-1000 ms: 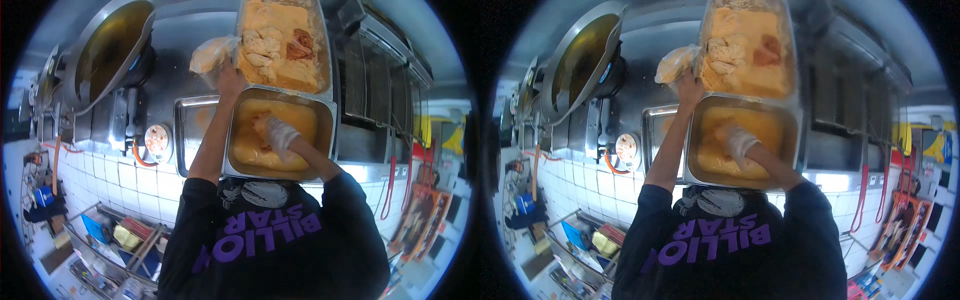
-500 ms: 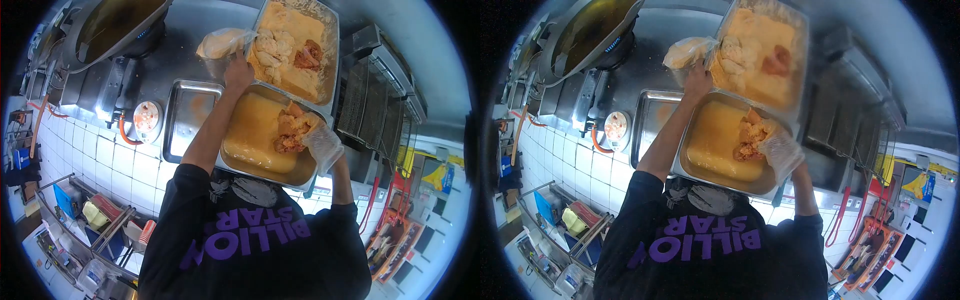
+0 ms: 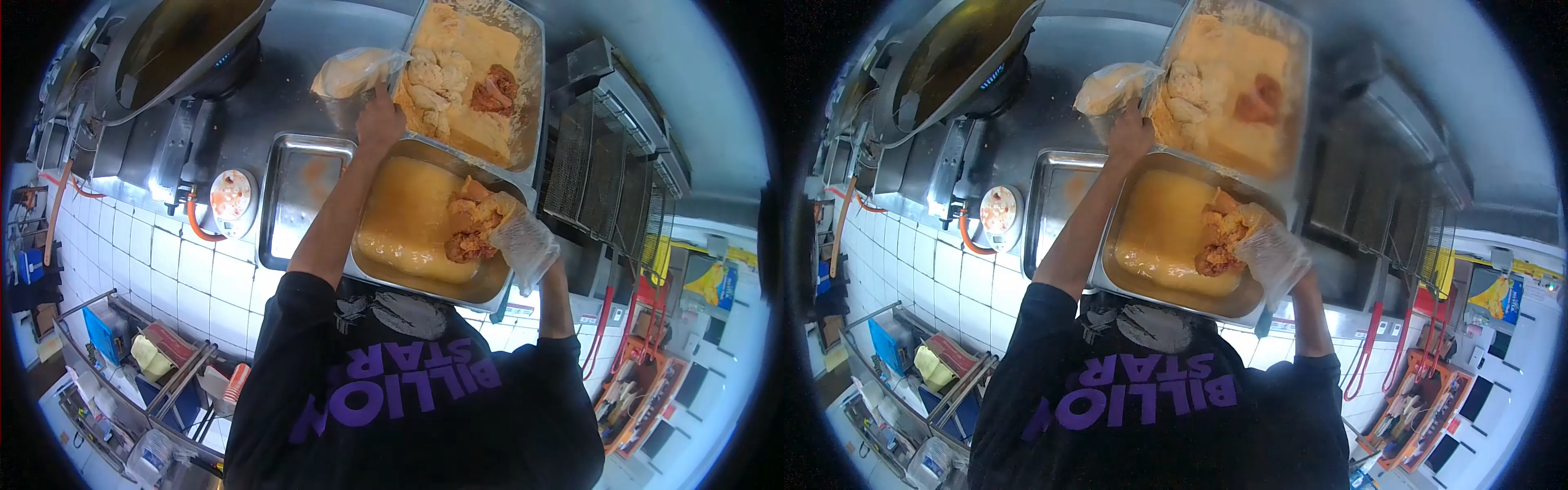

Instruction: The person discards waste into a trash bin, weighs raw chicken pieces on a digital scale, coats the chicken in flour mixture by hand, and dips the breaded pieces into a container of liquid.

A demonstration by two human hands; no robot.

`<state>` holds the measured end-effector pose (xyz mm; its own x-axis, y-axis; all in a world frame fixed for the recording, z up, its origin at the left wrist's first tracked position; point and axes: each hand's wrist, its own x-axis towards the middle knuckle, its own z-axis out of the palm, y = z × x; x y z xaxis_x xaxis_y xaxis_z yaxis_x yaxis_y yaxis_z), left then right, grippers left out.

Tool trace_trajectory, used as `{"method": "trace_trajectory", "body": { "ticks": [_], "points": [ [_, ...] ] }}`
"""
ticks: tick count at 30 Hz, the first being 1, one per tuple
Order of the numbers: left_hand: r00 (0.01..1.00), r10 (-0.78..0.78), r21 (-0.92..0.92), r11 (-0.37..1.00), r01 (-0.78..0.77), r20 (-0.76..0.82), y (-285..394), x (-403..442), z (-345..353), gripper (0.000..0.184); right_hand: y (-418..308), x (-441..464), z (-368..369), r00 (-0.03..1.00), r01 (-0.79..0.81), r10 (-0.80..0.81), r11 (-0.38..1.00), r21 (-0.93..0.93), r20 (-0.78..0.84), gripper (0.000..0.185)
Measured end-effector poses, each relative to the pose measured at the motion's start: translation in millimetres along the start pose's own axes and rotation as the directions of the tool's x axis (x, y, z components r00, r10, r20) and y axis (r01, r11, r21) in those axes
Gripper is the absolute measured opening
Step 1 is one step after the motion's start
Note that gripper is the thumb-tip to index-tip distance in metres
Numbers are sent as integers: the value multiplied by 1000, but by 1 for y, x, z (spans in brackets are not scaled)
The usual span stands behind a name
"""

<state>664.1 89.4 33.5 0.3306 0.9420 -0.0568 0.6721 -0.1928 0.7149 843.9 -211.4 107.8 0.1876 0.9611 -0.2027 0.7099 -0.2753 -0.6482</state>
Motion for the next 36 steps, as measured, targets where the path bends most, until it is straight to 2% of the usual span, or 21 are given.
{"method": "trace_trajectory", "body": {
  "ticks": [3, 7, 12, 15, 17, 20, 21, 23, 25, 27, 28, 30, 31, 32, 33, 35, 36],
  "points": [
    [1000, -28, 0, 1000, 28, 8, -1, 1, 1, 66, -18, 3, 5, 993, -89, 98, 987, 136, -67, 33],
    [1000, -11, -14, 1000, 11, -17, -4, 1, 4, 65, -30, 11, 9, 998, -55, 56, 989, 139, 0, 33],
    [1000, -12, 15, 1000, 12, -24, 0, -1, 1, 64, -51, 34, 2, 992, 72, -71, 997, -4, 108, 33],
    [1000, -21, -35, 999, 21, -4, -3, 2, 3, 62, -70, 57, -22, 970, 225, -197, 952, -210, 145, 33],
    [999, -34, -16, 999, 34, -1, -3, 1, 3, 60, -87, 71, -50, 939, 344, -293, 814, -468, 180, 33],
    [1000, -14, -59, 998, 16, 27, -3, -1, 0, 58, -104, 93, -93, 893, 410, -357, 389, -825, 275, 33],
    [1000, -6, -60, 998, 7, 20, -1, 0, -1, 58, -100, 108, -104, 888, 402, -343, 256, -879, 306, 33],
    [997, -59, -28, 998, 60, 50, 2, 0, -2, 56, -77, 148, -121, 895, 379, -289, 93, -921, 339, 33],
    [999, -30, -44, 999, 32, 35, -2, -1, 1, 55, -30, 205, -128, 913, 358, -215, 14, -933, 347, 32],
    [1000, -8, -59, 998, 10, 22, -5, 2, 4, 54, -20, 244, -130, 916, 364, -159, -64, -929, 369, 33],
    [1000, -2, -66, 998, 3, 12, -6, 2, 5, 54, -3, 259, -124, 976, 212, -88, 222, -952, 197, 29],
    [1000, 3, -74, 997, -3, 0, -10, 2, 8, 53, 49, 292, -114, 999, 27, 28, 473, -881, 46, 24],
    [999, 39, -88, 995, -42, -37, -12, 2, 10, 53, 87, 307, -112, 971, 234, 27, 121, -965, 239, 24],
    [995, 72, -101, 992, -79, -73, -13, 2, 12, 53, 125, 322, -110, 905, 417, 25, -244, -876, 424, 23],
    [995, 65, -104, 992, -72, -73, -7, 2, 6, 53, 119, 317, -105, 932, 355, -5, -201, -913, 363, 23],
    [999, -36, -60, 997, 37, 31, 2, -2, -3, 52, 109, 299, -93, 975, 202, -109, 55, -978, 195, 21],
    [998, -44, -56, 997, 46, 40, -1, -3, -1, 52, 107, 291, -87, 979, 174, -127, 135, -975, 157, 21]
  ]
}}
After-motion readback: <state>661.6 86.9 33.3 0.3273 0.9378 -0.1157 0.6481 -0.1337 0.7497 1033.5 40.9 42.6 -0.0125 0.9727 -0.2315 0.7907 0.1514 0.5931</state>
